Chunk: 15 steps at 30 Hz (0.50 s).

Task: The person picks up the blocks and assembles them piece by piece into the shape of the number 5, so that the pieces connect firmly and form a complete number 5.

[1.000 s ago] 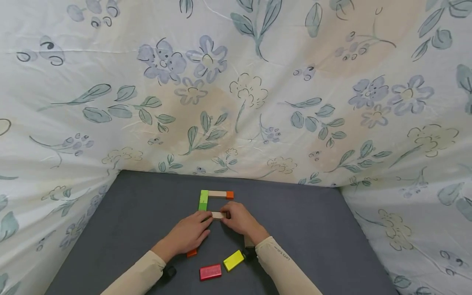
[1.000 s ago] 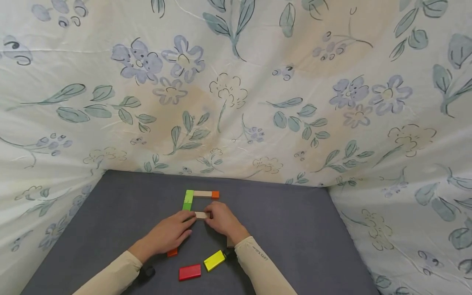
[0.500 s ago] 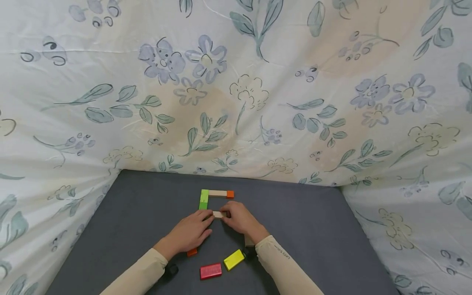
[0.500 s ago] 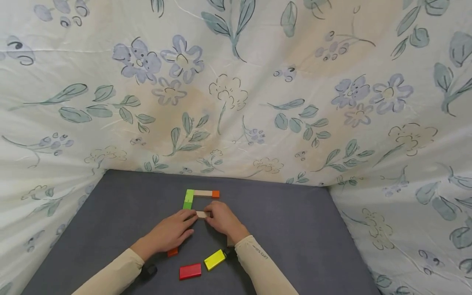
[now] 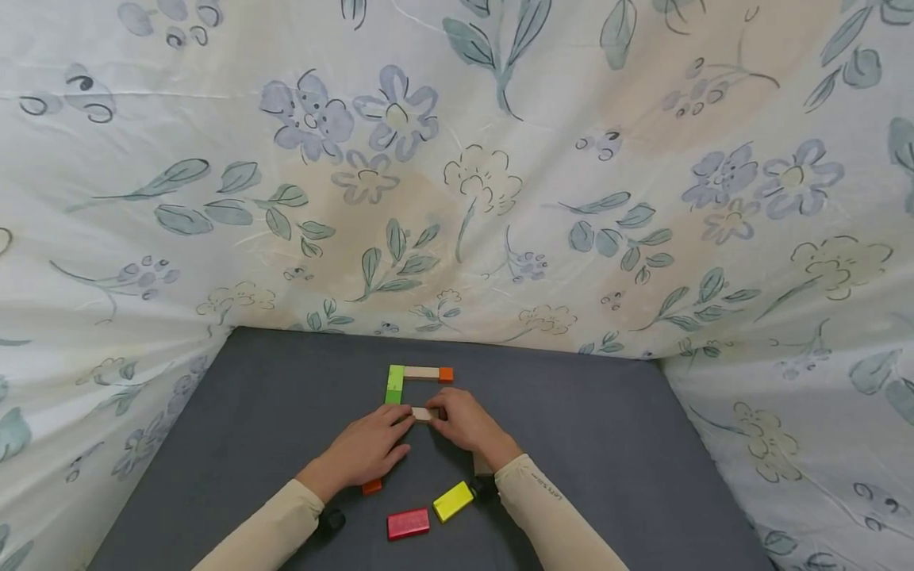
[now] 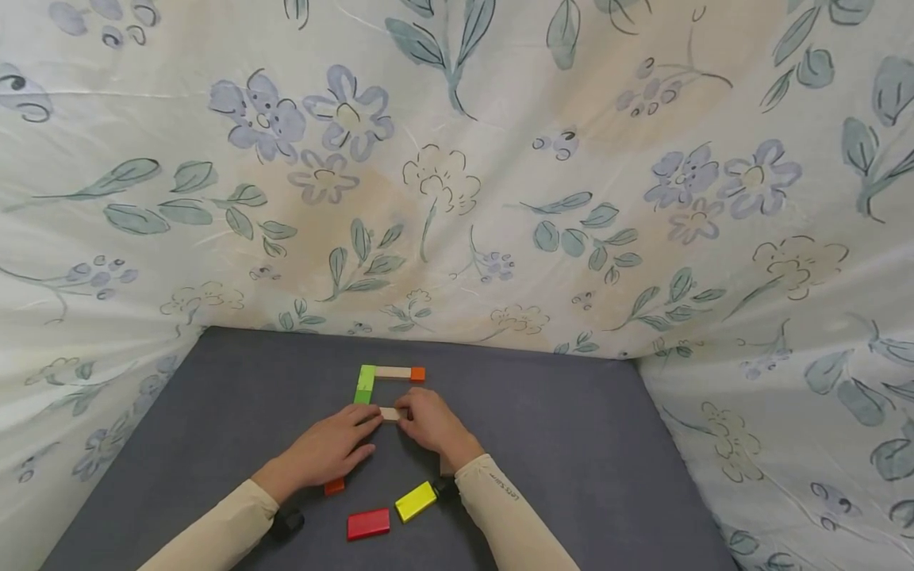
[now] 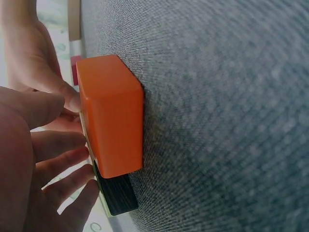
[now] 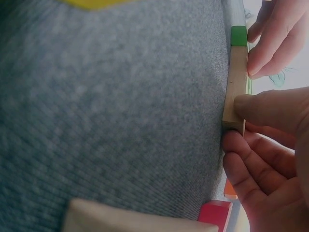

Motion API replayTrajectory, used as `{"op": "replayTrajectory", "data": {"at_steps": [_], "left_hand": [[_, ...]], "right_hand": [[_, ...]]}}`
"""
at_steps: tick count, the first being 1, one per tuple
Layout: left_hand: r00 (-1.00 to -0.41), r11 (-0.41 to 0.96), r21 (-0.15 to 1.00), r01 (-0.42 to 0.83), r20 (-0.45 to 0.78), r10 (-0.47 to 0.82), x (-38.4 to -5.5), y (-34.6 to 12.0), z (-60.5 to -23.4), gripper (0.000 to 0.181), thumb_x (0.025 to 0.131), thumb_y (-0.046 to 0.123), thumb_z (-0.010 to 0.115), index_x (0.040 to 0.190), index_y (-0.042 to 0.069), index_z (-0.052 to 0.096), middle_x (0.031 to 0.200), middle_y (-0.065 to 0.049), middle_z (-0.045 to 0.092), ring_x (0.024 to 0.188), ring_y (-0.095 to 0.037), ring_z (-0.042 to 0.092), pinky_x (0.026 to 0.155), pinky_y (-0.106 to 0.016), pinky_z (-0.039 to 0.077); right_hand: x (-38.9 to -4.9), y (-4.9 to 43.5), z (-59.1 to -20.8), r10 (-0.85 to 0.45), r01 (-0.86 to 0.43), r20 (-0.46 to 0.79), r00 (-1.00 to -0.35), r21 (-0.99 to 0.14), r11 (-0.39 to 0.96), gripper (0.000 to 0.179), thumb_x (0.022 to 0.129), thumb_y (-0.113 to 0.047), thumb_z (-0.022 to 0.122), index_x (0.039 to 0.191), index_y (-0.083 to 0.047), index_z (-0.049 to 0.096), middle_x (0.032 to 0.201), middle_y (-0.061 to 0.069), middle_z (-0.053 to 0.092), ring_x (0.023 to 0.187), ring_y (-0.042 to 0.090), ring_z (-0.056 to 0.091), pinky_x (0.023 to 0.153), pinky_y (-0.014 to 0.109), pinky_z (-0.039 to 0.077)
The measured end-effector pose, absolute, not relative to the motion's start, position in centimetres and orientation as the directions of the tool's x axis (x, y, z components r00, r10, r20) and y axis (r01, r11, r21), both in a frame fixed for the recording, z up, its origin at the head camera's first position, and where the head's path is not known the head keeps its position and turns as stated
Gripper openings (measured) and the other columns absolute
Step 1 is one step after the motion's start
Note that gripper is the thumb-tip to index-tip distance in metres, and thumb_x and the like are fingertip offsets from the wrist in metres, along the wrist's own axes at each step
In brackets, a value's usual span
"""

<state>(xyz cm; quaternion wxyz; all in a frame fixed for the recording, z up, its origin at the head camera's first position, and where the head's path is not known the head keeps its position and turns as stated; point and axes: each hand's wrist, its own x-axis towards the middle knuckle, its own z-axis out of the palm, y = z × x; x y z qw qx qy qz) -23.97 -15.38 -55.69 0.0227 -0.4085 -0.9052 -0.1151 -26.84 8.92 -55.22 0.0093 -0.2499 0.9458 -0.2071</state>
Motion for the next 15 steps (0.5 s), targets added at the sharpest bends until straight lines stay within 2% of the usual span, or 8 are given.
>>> {"op": "replayTrajectory", "data": {"at_steps": [15], "left_hand": [[-0.606,0.585,0.166,0.794,0.153,0.78,-23.3,-17.3,-56.5,0.054,0.109,0.032,0.07,0.152,0.002,0.062,0.157,-0.014,0.054,0.143,-0.031,0.052,0.111,-0.049,0.051]], "right_hand": [[-24.7,7.3,-56.0,-0.416,-0.416,0.095,-0.904,-0.414,0.81,0.021,0.101,-0.014,0.08,0.122,-0.01,0.081,0.092,-0.006,0.062,0.075,0.007,0.053,0.067,0.026,0.048]]}}
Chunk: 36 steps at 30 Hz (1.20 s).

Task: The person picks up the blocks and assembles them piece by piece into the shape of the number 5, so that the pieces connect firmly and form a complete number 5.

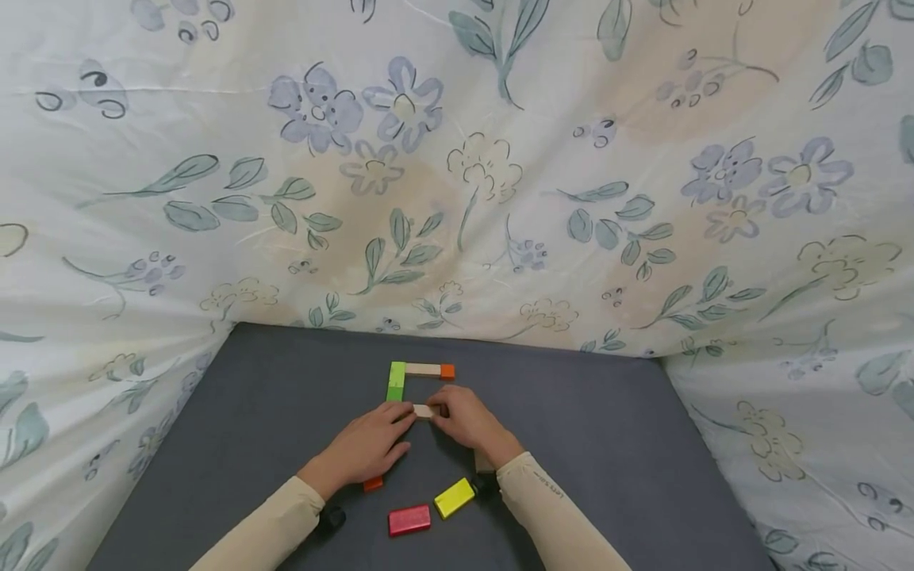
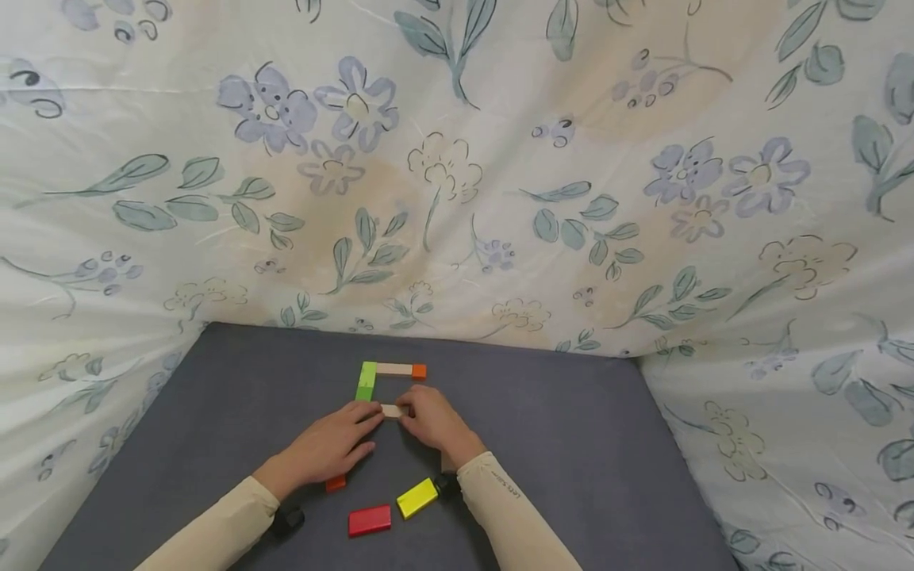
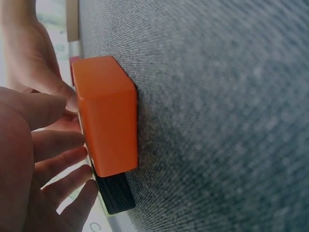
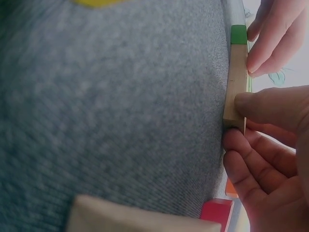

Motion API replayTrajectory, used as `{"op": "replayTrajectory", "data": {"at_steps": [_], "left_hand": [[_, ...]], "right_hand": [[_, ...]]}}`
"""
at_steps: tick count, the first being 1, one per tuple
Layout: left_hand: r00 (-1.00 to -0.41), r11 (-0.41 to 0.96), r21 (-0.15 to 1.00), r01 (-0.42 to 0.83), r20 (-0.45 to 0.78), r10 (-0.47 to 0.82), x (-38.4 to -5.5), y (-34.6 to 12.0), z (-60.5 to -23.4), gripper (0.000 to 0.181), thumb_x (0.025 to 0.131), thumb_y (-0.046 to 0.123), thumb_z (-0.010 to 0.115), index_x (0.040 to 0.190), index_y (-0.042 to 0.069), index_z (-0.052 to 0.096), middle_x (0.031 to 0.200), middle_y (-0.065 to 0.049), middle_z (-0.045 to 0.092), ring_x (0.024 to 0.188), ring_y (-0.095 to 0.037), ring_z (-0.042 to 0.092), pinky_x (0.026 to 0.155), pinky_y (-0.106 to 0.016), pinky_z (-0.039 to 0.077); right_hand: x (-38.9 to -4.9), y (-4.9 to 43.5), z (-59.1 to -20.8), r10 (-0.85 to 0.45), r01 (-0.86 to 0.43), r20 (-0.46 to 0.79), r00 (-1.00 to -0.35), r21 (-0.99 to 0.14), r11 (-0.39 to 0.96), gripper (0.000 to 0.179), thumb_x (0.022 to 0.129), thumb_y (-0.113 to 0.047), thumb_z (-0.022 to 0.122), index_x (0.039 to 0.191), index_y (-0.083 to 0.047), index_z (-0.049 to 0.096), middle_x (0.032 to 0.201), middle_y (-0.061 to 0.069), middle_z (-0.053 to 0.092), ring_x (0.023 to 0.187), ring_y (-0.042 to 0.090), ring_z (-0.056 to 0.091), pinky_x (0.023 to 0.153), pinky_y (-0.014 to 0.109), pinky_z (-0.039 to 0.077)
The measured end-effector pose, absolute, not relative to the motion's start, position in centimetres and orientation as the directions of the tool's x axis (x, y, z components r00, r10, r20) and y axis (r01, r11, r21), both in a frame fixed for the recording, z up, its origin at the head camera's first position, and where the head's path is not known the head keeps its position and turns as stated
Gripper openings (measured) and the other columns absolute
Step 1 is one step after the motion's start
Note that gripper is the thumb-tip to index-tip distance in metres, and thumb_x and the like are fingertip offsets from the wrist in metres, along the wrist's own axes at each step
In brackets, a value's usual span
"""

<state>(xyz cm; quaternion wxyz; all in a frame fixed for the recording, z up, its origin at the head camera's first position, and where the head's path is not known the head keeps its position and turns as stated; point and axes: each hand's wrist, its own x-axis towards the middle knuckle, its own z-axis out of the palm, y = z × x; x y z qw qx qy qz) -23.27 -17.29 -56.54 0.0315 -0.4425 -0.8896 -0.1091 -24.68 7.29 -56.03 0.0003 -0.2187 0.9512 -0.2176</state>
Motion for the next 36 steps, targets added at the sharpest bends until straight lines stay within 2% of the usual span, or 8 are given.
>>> {"op": "replayTrajectory", "data": {"at_steps": [15,28,36], "left_hand": [[-0.597,0.579,0.152,0.801,0.132,0.791,-24.3,-17.2,-55.9,0.055,0.108,0.036,0.069,0.153,0.005,0.062,0.156,-0.013,0.055,0.143,-0.031,0.052,0.112,-0.049,0.05],[-0.591,0.59,0.056,0.806,0.143,0.794,-24.9,-16.9,-56.2,0.052,0.108,0.038,0.069,0.149,0.007,0.066,0.147,-0.01,0.061,0.134,-0.029,0.056,0.107,-0.049,0.053],[-0.588,0.591,0.035,0.806,0.156,0.794,-24.8,-16.6,-56.0,0.048,0.108,0.036,0.07,0.147,0.008,0.068,0.143,-0.008,0.062,0.129,-0.028,0.058,0.105,-0.046,0.054]], "right_hand": [[-25.4,7.3,-55.7,-0.418,-0.418,0.097,-0.903,-0.412,0.809,0.022,0.103,-0.014,0.078,0.124,-0.01,0.081,0.094,-0.006,0.063,0.075,0.007,0.053,0.066,0.026,0.047],[-25.8,7.0,-55.8,-0.406,-0.405,0.088,-0.91,-0.403,0.821,0.022,0.101,-0.015,0.079,0.123,-0.01,0.081,0.094,-0.006,0.062,0.077,0.008,0.053,0.068,0.026,0.047],[-25.6,7.5,-55.5,-0.375,-0.367,0.081,-0.923,-0.475,0.8,0.024,0.1,-0.016,0.081,0.123,-0.012,0.081,0.097,-0.007,0.064,0.079,0.008,0.056,0.07,0.027,0.051]]}}
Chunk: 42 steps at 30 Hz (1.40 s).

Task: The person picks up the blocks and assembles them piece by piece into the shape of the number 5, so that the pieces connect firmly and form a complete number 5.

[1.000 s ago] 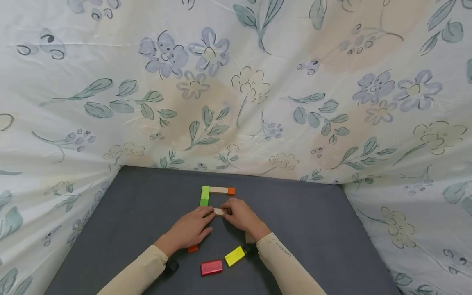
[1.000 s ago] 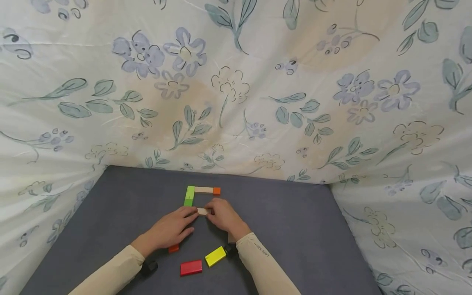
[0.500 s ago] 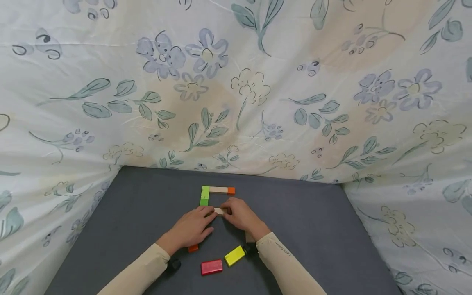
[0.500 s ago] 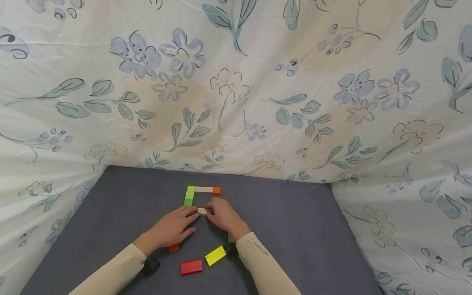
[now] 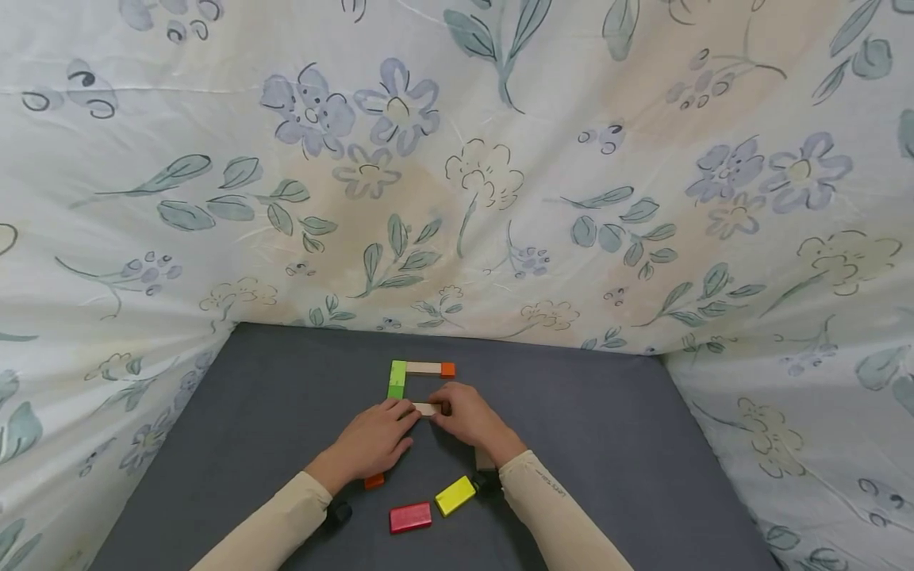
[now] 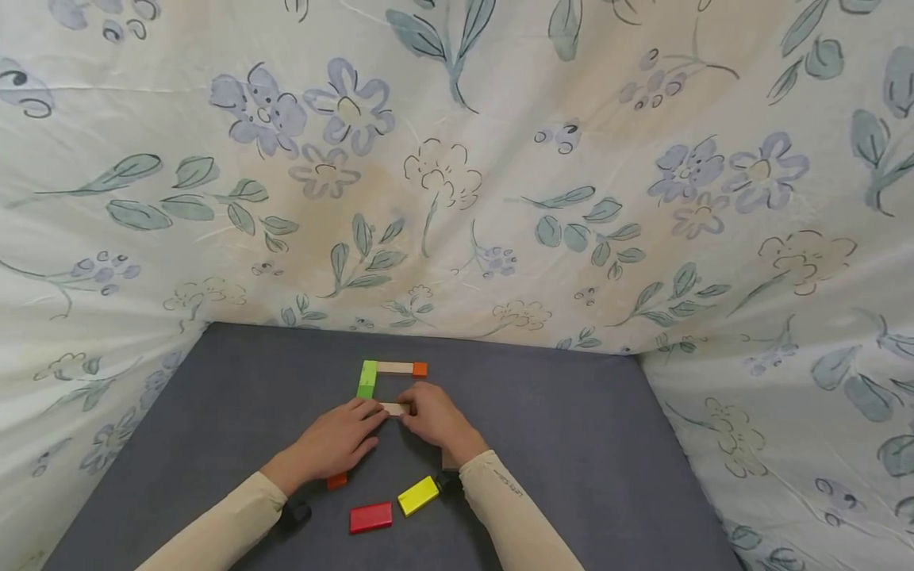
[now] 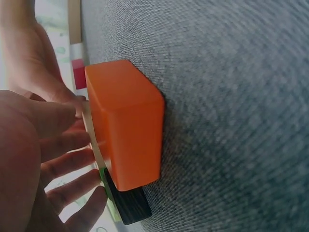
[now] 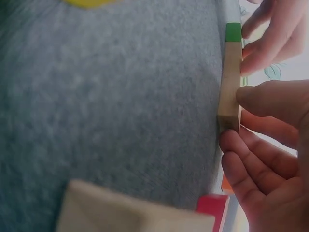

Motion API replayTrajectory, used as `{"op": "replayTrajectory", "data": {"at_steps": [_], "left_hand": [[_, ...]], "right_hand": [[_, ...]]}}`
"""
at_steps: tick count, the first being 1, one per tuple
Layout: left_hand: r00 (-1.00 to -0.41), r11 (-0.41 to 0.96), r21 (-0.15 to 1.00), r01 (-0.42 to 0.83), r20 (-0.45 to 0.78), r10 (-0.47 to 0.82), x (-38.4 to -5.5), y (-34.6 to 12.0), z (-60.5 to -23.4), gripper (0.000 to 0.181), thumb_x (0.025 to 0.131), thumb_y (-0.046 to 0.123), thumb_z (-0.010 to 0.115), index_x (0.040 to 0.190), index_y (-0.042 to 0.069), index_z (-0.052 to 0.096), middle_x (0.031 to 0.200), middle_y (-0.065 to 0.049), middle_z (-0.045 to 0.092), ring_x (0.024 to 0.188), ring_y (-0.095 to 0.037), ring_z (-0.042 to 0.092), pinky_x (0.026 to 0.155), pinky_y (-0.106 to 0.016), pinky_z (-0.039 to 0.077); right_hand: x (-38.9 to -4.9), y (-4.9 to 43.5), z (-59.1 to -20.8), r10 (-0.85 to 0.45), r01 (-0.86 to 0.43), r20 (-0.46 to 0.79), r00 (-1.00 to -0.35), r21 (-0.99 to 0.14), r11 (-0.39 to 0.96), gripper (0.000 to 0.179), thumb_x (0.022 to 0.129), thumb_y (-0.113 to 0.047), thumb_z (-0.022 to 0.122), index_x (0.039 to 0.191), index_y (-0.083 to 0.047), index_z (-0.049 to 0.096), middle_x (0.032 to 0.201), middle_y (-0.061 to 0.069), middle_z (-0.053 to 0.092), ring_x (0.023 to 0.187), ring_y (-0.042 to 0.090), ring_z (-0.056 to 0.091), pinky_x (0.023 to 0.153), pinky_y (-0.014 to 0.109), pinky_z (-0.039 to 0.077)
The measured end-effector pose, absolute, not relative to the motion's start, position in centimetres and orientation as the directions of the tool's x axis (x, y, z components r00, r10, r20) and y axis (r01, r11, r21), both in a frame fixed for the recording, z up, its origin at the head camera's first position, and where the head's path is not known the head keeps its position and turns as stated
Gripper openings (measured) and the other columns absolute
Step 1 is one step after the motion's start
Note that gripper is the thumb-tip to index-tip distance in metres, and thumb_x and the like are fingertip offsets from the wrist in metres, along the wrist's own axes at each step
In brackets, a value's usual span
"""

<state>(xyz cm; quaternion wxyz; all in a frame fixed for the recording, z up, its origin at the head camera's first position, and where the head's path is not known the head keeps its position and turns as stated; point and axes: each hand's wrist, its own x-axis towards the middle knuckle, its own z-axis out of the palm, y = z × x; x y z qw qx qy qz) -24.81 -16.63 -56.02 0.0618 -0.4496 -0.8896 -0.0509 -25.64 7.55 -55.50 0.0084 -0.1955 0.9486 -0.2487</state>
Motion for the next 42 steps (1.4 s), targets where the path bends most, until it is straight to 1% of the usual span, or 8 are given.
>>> {"op": "replayTrajectory", "data": {"at_steps": [4,9,14,17,25,29,34,42], "left_hand": [[-0.588,0.589,0.041,0.807,0.149,0.795,-24.6,-16.8,-55.9,0.048,0.108,0.035,0.07,0.147,0.008,0.068,0.143,-0.009,0.062,0.129,-0.028,0.058,0.105,-0.047,0.054],[-0.589,0.589,0.05,0.807,0.141,0.796,-24.4,-17.0,-55.8,0.049,0.108,0.036,0.07,0.147,0.008,0.067,0.144,-0.009,0.062,0.131,-0.028,0.058,0.106,-0.047,0.053],[-0.588,0.588,0.051,0.808,0.142,0.796,-24.3,-17.2,-55.9,0.049,0.108,0.036,0.07,0.147,0.008,0.067,0.144,-0.008,0.062,0.13,-0.027,0.058,0.105,-0.046,0.054],[-0.589,0.588,0.055,0.807,0.14,0.796,-24.3,-17.2,-55.8,0.049,0.108,0.036,0.07,0.148,0.008,0.067,0.144,-0.009,0.062,0.13,-0.028,0.058,0.105,-0.046,0.054],[-0.602,0.597,0.076,0.799,0.122,0.789,-24.2,-17.2,-55.6,0.05,0.107,0.036,0.071,0.149,0.008,0.066,0.145,-0.009,0.061,0.13,-0.027,0.057,0.106,-0.046,0.054],[-0.601,0.597,0.075,0.799,0.121,0.79,-24.3,-17.2,-55.7,0.051,0.107,0.036,0.071,0.149,0.008,0.066,0.145,-0.008,0.061,0.13,-0.027,0.057,0.106,-0.045,0.054],[-0.6,0.596,0.073,0.8,0.119,0.791,-24.4,-17.3,-55.8,0.051,0.107,0.037,0.071,0.149,0.009,0.066,0.144,-0.008,0.061,0.13,-0.026,0.057,0.106,-0.045,0.054],[-0.607,0.599,0.098,0.795,0.105,0.788,-24.4,-17.2,-55.7,0.05,0.107,0.036,0.071,0.149,0.009,0.067,0.145,-0.007,0.061,0.13,-0.026,0.056,0.106,-0.045,0.054]], "right_hand": [[-25.1,7.9,-55.2,-0.341,-0.345,0.103,-0.935,-0.5,0.794,0.023,0.1,-0.017,0.081,0.123,-0.014,0.081,0.103,-0.004,0.068,0.084,0.01,0.06,0.074,0.03,0.053],[-24.5,8.3,-54.9,-0.31,-0.333,0.131,-0.942,-0.494,0.803,0.027,0.099,-0.018,0.083,0.125,-0.014,0.08,0.11,0.0,0.071,0.088,0.014,0.063,0.077,0.033,0.056],[-23.9,9.0,-54.6,-0.298,-0.328,0.142,-0.944,-0.497,0.803,0.031,0.099,-0.019,0.083,0.13,-0.013,0.078,0.12,0.001,0.072,0.103,0.017,0.068,0.089,0.039,0.059],[-23.6,9.6,-54.5,-0.28,-0.317,0.151,-0.948,-0.514,0.797,0.033,0.099,-0.018,0.083,0.132,-0.012,0.077,0.125,0.002,0.071,0.113,0.02,0.07,0.094,0.042,0.059],[-22.8,11.9,-53.7,-0.191,-0.254,0.172,-0.966,-0.537,0.804,0.035,0.1,-0.018,0.082,0.133,-0.009,0.077,0.131,0.004,0.071,0.121,0.026,0.067,0.101,0.051,0.057],[-22.4,13.1,-53.3,-0.155,-0.222,0.165,-0.974,-0.564,0.795,0.036,0.1,-0.016,0.082,0.134,-0.008,0.076,0.132,0.004,0.07,0.122,0.03,0.067,0.101,0.054,0.056],[-22.2,14.4,-53.4,-0.135,-0.197,0.152,-0.979,-0.544,0.815,0.036,0.099,-0.014,0.083,0.133,-0.009,0.076,0.13,0.004,0.07,0.118,0.03,0.068,0.099,0.053,0.056],[-22.2,15.1,-54.2,-0.113,-0.158,0.116,-0.987,-0.532,0.832,0.035,0.095,-0.013,0.087,0.129,-0.011,0.079,0.118,0.004,0.072,0.098,0.017,0.064,0.087,0.044,0.057]]}}
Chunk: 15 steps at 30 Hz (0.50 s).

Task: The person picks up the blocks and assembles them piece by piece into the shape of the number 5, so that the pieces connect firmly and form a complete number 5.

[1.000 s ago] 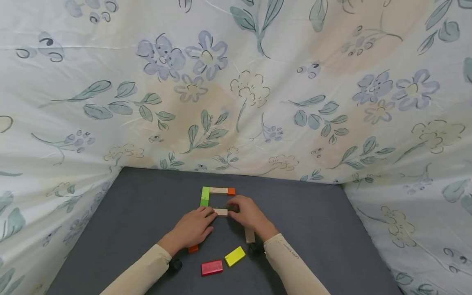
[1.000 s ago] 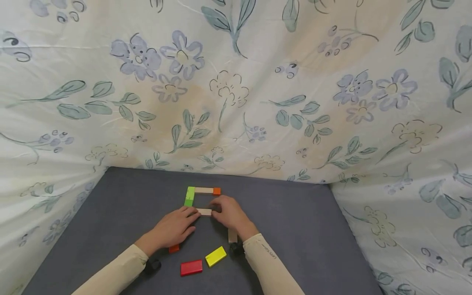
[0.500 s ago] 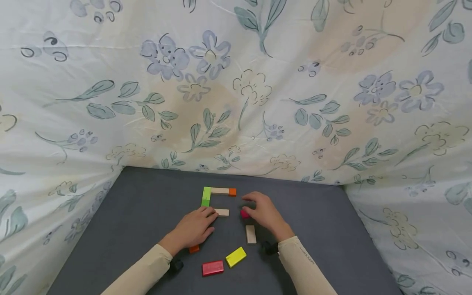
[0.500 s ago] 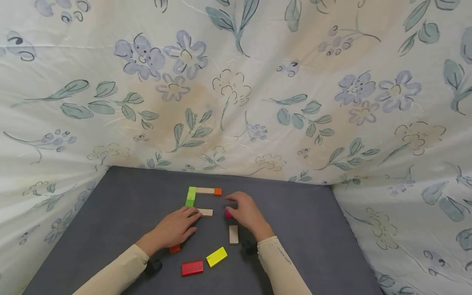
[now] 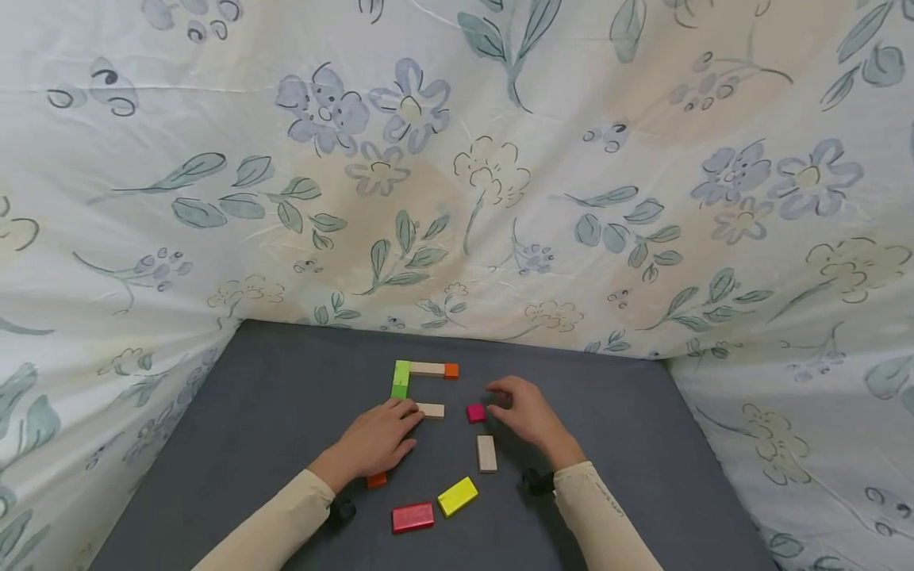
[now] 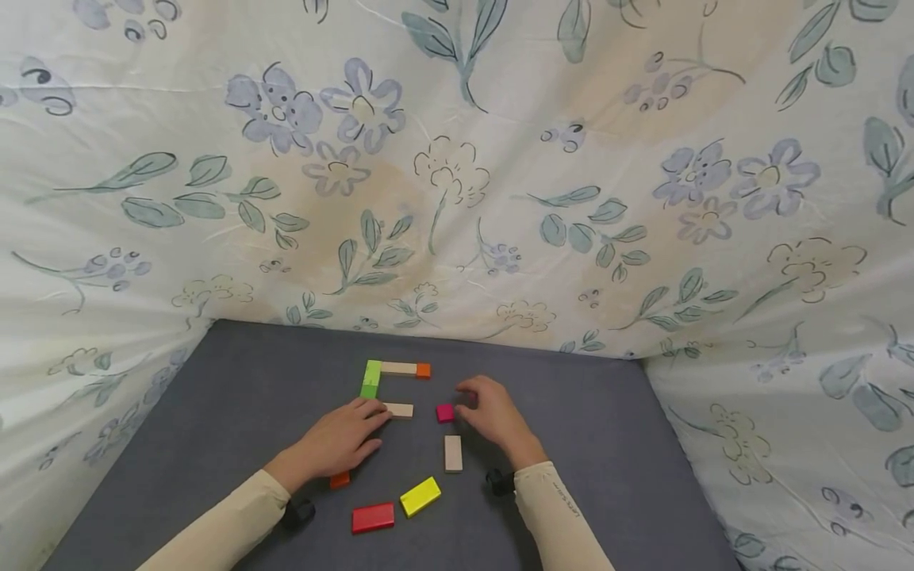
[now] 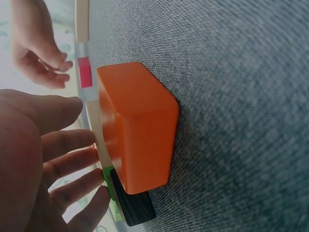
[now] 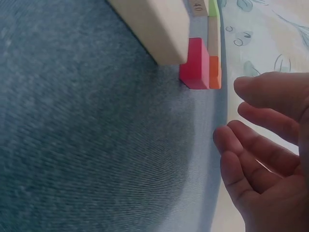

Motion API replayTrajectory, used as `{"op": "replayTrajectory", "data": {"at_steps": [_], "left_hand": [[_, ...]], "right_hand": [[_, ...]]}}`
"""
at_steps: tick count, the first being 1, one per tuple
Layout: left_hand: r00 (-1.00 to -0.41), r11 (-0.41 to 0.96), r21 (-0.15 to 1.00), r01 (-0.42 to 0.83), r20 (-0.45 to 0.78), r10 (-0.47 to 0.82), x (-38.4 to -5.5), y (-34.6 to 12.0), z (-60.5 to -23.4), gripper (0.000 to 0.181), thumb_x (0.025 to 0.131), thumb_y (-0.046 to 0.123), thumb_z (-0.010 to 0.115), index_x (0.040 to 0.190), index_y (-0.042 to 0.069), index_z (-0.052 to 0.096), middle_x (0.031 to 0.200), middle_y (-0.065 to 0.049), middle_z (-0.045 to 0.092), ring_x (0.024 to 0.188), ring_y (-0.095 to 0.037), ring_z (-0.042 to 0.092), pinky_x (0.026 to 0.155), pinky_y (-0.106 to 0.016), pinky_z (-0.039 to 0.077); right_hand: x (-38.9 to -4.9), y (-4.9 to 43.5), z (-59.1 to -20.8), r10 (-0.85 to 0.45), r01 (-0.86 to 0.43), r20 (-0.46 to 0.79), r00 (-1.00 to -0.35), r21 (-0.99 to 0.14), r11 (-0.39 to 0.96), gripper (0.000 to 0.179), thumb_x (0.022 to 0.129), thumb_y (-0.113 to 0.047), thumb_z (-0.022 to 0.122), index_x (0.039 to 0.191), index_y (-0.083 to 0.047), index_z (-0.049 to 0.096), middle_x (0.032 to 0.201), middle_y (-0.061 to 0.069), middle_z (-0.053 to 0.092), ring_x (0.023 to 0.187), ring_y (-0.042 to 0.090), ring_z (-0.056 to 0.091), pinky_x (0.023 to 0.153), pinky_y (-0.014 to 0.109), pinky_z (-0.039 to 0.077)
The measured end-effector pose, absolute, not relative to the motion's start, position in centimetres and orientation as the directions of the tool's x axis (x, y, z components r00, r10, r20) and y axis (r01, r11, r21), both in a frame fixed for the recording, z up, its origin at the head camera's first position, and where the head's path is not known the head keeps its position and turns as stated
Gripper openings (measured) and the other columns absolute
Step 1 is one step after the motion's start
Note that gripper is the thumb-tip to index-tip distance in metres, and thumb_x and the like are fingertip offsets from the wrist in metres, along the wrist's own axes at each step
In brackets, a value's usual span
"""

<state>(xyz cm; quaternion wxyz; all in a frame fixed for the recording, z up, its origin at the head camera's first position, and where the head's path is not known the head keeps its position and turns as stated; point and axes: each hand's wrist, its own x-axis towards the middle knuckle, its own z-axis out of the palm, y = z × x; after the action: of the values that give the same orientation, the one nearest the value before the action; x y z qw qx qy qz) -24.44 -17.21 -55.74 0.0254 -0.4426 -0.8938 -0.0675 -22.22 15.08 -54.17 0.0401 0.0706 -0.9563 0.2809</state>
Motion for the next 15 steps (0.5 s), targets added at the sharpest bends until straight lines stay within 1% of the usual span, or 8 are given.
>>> {"op": "replayTrajectory", "data": {"at_steps": [5,15], "left_hand": [[-0.611,0.602,0.112,0.791,0.101,0.785,-24.61,-16.97,-55.72,0.05,0.107,0.036,0.072,0.149,0.009,0.067,0.145,-0.007,0.061,0.13,-0.026,0.056,0.106,-0.045,0.054],[-0.63,0.619,0.121,0.776,0.111,0.769,-24.59,-16.51,-55.5,0.051,0.105,0.034,0.074,0.148,0.008,0.067,0.143,-0.008,0.062,0.128,-0.027,0.057,0.105,-0.045,0.055]], "right_hand": [[-22.43,15.41,-54.62,-0.137,-0.167,0.096,-0.986,-0.534,0.829,0.036,0.093,-0.01,0.087,0.128,-0.011,0.078,0.112,0.001,0.07,0.093,0.015,0.062,0.082,0.042,0.055],[-23.02,15.71,-55.23,-0.181,-0.192,0.075,-0.981,-0.534,0.823,0.036,0.094,-0.011,0.087,0.129,-0.011,0.078,0.11,-0.001,0.069,0.092,0.014,0.063,0.083,0.042,0.057]]}}
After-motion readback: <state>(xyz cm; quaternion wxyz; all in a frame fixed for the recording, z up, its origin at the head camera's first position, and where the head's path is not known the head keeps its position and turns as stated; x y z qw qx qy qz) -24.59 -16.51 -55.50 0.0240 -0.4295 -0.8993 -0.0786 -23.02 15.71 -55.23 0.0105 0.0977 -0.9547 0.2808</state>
